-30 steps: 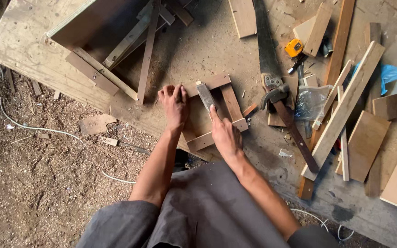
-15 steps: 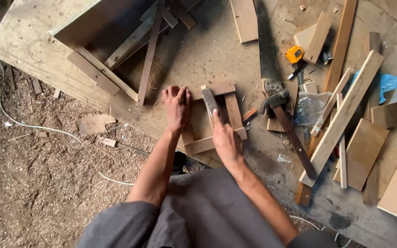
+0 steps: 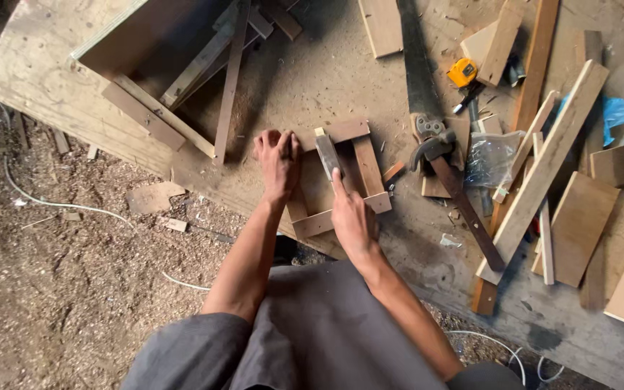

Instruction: The person assembles a small wooden drawer by hammering nails into a frame and attaching a plywood panel. They use a hammer and a chisel to secure the pieces and adjust the fit of the drawer front.

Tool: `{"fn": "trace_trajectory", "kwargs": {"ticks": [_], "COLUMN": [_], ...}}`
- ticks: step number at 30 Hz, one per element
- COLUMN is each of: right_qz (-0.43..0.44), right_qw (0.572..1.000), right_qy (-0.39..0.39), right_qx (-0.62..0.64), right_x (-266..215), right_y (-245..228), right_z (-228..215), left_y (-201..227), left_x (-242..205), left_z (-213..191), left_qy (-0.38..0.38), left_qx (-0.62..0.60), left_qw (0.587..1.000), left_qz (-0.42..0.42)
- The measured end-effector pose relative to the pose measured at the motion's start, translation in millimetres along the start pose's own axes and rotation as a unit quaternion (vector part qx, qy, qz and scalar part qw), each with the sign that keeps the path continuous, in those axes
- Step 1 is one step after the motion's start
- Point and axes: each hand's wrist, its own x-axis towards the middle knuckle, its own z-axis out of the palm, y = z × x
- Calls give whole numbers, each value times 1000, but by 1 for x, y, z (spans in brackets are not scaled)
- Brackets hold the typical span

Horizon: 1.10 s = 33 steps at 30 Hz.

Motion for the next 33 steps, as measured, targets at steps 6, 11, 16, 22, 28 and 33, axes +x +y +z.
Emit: {"fn": "trace_trajectory", "kwargs": {"ticks": [6,11,16,22,28,33], "right_qz": [22,26,36,68,47,32], "right_qw": [1000,998,997,995,997,999], "right_qy": [-21,-39,-52,-51,-27,15], "right_qx": [0,-43,-46,-45,-48,-27], "right_x": [16,1,-6,-1,6,0], "right_y": [-5,-10,-7,-10,-5,-2], "right_z": [-4,-14,-18,-11,-9,2], "left_y": [2,5,12,15,13,14], "left_x": [-11,-3,-4,-5,3,1], "left_z": [-7,-8,-10,-13,-11,-15], "left_qy": [12,16,16,6,16,4], "left_qx": [-19,-40,-35,-38,-29,-25], "left_qw": [1000,999,999,999,999,999], "left_qz": [-7,-1,-4,-7,28,43]}}
